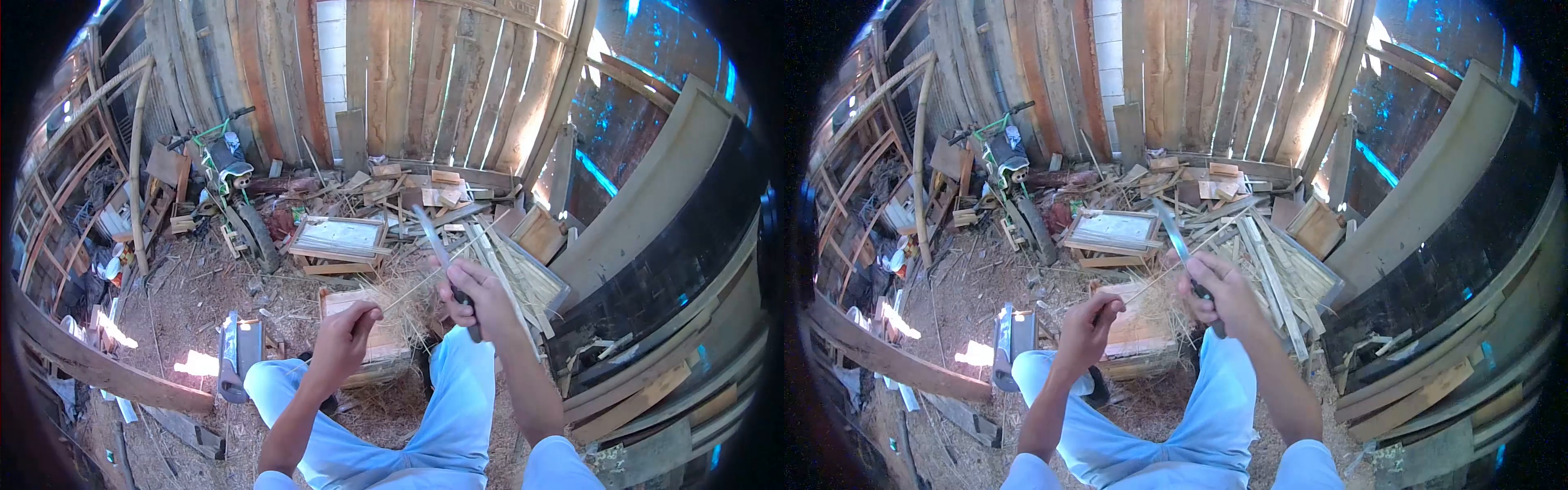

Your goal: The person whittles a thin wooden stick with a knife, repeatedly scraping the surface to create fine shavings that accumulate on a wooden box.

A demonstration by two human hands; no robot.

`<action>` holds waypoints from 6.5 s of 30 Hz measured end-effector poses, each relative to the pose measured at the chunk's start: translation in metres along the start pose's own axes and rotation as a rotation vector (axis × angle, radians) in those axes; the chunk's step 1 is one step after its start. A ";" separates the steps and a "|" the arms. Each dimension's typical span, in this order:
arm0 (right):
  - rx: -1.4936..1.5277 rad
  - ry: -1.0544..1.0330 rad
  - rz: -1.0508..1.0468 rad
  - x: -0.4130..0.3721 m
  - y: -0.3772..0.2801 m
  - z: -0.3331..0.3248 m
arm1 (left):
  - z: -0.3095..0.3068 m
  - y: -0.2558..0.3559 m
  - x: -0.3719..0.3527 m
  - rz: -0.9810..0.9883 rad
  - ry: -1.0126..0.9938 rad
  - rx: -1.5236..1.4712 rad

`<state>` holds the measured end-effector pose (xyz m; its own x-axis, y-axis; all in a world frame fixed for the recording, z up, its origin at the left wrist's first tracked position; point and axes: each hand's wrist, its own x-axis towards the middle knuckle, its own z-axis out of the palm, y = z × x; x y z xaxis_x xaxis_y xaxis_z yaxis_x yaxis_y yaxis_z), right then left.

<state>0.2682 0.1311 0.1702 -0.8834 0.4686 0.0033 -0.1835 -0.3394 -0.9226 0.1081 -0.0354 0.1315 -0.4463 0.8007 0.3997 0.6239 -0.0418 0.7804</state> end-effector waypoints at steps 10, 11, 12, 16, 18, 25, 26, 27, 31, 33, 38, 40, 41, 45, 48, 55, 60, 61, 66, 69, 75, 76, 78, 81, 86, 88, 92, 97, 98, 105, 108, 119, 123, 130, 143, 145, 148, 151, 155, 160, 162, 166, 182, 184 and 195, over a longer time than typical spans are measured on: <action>-0.016 0.154 0.007 -0.010 -0.026 -0.022 | -0.013 0.009 -0.021 0.047 0.045 0.122; -0.049 0.141 0.007 -0.011 -0.025 -0.020 | -0.015 0.009 -0.023 0.057 0.051 0.164; -0.051 0.142 0.008 -0.010 -0.023 -0.019 | -0.015 0.009 -0.024 0.066 0.058 0.203; 0.014 0.053 -0.006 -0.010 -0.007 -0.005 | -0.009 0.012 -0.018 0.109 0.109 0.231; 0.001 -0.021 0.029 -0.013 0.004 0.008 | -0.002 0.021 -0.014 0.187 0.126 0.260; 0.042 0.097 0.010 -0.015 -0.019 -0.012 | -0.014 0.016 -0.021 0.285 0.191 0.418; 0.056 0.117 0.019 -0.016 -0.021 -0.016 | -0.014 0.015 -0.021 0.285 0.195 0.418; 0.070 0.138 0.028 -0.016 -0.023 -0.018 | -0.014 0.015 -0.021 0.296 0.196 0.428; 0.055 0.005 0.063 -0.019 -0.002 0.005 | -0.003 0.021 -0.017 0.322 0.181 0.383; 0.064 -0.025 0.076 -0.019 -0.003 0.006 | -0.002 0.023 -0.016 0.333 0.175 0.388; 0.103 0.124 0.053 -0.013 -0.015 -0.019 | -0.012 0.016 -0.023 0.336 0.144 0.423; 0.130 0.146 0.029 -0.014 -0.025 -0.034 | -0.017 0.009 -0.027 0.343 0.193 0.434; 0.130 0.171 0.012 -0.015 -0.028 -0.042 | -0.019 0.009 -0.029 0.342 0.192 0.436; 0.110 0.245 -0.058 -0.016 -0.030 -0.055 | -0.023 0.002 -0.030 0.182 0.120 0.341; 0.127 0.239 -0.094 -0.018 -0.026 -0.047 | -0.018 0.002 -0.026 0.120 0.086 0.309; -0.032 0.492 -0.250 -0.016 -0.002 -0.024 | -0.013 0.004 -0.020 0.039 0.059 0.228; 0.016 0.345 -0.286 -0.021 -0.002 -0.017 | -0.013 0.004 -0.024 0.070 0.028 0.211; 0.018 0.353 -0.288 -0.020 -0.002 -0.015 | -0.011 0.004 -0.024 0.105 0.040 0.173; -0.014 0.235 -0.199 -0.014 0.000 0.000 | -0.011 0.015 -0.024 0.058 -0.004 0.141; -0.081 0.121 -0.145 -0.018 0.006 0.011 | -0.005 0.027 -0.020 0.043 0.013 0.090; -0.190 -0.025 -0.009 -0.034 0.033 0.045 | 0.005 0.052 -0.012 0.077 0.026 -0.065; -0.187 -0.020 -0.003 -0.037 0.031 0.044 | 0.005 0.055 -0.014 0.072 0.020 -0.068; -0.188 -0.099 -0.090 -0.041 0.026 0.040 | 0.002 0.060 -0.019 -0.029 -0.005 -0.080; -0.080 -0.002 -0.022 -0.045 0.010 0.037 | 0.002 0.062 -0.023 -0.026 -0.018 -0.073; 0.062 0.027 -0.055 -0.045 0.006 0.028 | 0.006 0.055 -0.027 -0.068 -0.039 -0.121; 0.013 0.087 -0.087 -0.044 0.005 0.028 | 0.007 0.056 -0.027 -0.070 -0.045 -0.150; 0.000 0.273 -0.225 -0.041 -0.006 0.015 | 0.008 0.043 -0.041 -0.125 -0.088 -0.199; -0.139 0.346 -0.295 -0.040 0.003 0.014 | 0.012 0.023 -0.059 -0.193 -0.109 -0.273; -0.138 0.343 -0.288 -0.042 0.007 0.016 | 0.014 0.025 -0.058 -0.202 -0.084 -0.302; -0.169 0.037 -0.087 -0.053 0.042 0.030 | 0.018 0.039 -0.049 -0.209 -0.090 -0.361; -0.081 0.262 -0.147 -0.045 0.021 0.010 | 0.017 0.024 -0.062 -0.282 -0.170 -0.343; -0.013 -0.148 0.204 -0.052 0.064 0.029 | 0.027 0.027 -0.055 -0.157 -0.094 -0.304; -0.089 -0.079 0.169 -0.054 0.045 0.028 | 0.020 0.040 -0.057 -0.173 -0.116 -0.246; -0.039 0.079 0.070 -0.058 0.023 0.002 | 0.016 0.039 -0.064 -0.195 -0.123 -0.190; 0.023 -0.125 0.210 -0.059 0.036 0.014 | 0.024 0.038 -0.056 -0.098 -0.090 -0.183; 0.057 -0.219 0.205 -0.062 0.047 0.026 | 0.029 0.041 -0.054 -0.022 -0.010 -0.168; 0.009 -0.138 0.200 -0.064 0.044 0.025 | 0.028 0.043 -0.053 -0.016 0.008 -0.163; -0.009 -0.078 0.169 -0.061 0.036 0.014 | 0.022 0.040 -0.054 -0.056 -0.063 -0.192; 0.029 -0.099 0.148 -0.061 0.036 0.022 | 0.017 0.039 -0.053 -0.192 -0.161 -0.340; 0.046 -0.090 0.179 -0.061 0.028 0.017 | 0.016 0.035 -0.056 -0.375 -0.246 -0.620; 0.019 -0.045 0.169 -0.060 0.025 0.018 | 0.015 0.036 -0.053 -0.446 -0.286 -0.684; 0.017 -0.195 0.209 -0.063 0.029 0.027 | 0.013 0.029 -0.052 -0.425 -0.352 -0.741; -0.084 -0.157 0.190 -0.055 0.016 0.027 | 0.008 0.032 -0.036 -0.480 -0.428 -0.950; -0.114 -0.163 0.177 -0.054 0.017 0.026 | 0.007 0.031 -0.035 -0.461 -0.451 -0.961; -0.140 -0.259 0.278 -0.054 0.019 0.025 | 0.009 0.023 -0.039 -0.522 -0.497 -1.062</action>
<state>0.3021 0.0787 0.1627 -0.9739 0.1473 -0.1730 0.1225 -0.3010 -0.9457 0.1449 -0.0620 0.1297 -0.0526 0.9925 -0.1105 -0.4697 0.0731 0.8798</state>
